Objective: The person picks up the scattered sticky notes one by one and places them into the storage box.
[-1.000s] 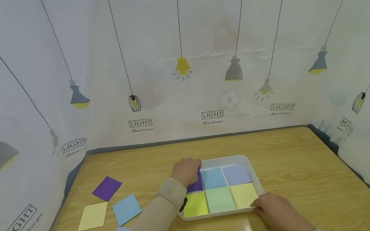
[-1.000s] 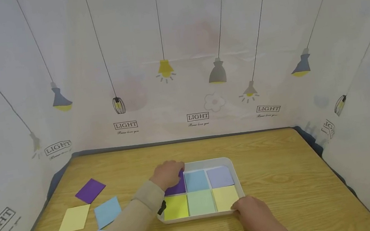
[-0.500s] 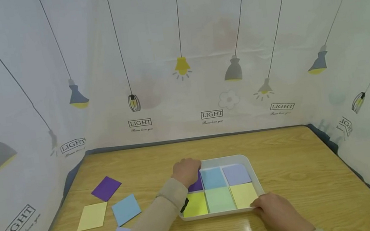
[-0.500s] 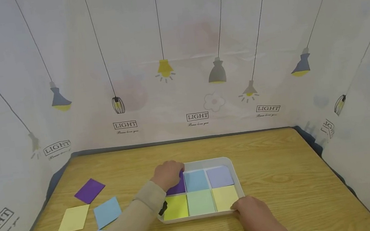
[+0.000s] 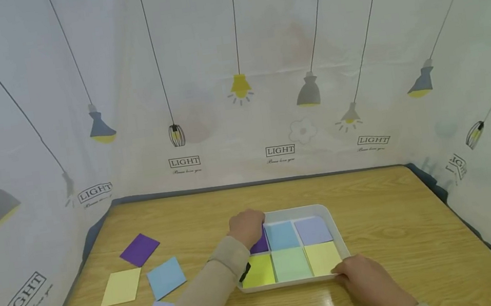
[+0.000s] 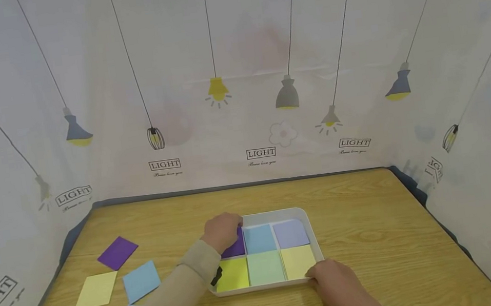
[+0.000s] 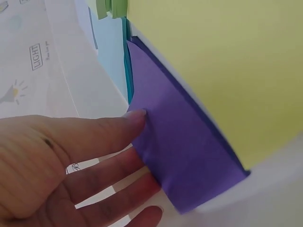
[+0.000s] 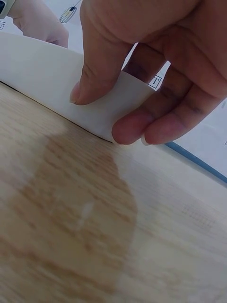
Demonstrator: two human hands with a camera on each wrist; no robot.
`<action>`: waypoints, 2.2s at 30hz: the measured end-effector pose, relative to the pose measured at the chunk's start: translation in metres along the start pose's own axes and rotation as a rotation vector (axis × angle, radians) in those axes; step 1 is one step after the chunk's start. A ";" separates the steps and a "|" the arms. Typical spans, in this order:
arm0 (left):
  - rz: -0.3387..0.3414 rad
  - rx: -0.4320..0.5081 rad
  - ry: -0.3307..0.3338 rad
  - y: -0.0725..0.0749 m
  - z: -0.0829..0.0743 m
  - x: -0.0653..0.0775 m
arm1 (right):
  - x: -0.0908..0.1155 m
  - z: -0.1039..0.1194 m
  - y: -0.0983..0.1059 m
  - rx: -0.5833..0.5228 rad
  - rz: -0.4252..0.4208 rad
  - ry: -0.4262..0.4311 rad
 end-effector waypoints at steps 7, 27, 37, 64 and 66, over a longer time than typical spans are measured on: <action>-0.012 0.012 0.003 0.005 -0.002 0.005 | 0.000 -0.001 0.000 0.005 -0.012 -0.015; -0.036 -0.029 0.010 0.004 0.001 0.002 | 0.000 0.001 -0.002 0.018 0.005 -0.036; -0.015 0.000 0.019 0.009 0.002 0.009 | 0.000 -0.002 -0.005 0.002 0.061 -0.070; -0.022 0.082 0.048 0.021 0.020 0.029 | -0.004 0.001 -0.007 0.040 0.076 -0.061; -0.025 0.077 0.048 0.021 0.020 0.030 | -0.004 0.002 -0.007 0.045 0.068 -0.051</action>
Point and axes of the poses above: each hand's wrist, its own x-axis away from the middle knuckle, its own y-axis out of the back of the hand, z = x × y, the point moved 9 cm from there along -x, towards the middle knuckle, and after that the axes turned 11 degrees about z, right-handed, at the moved point
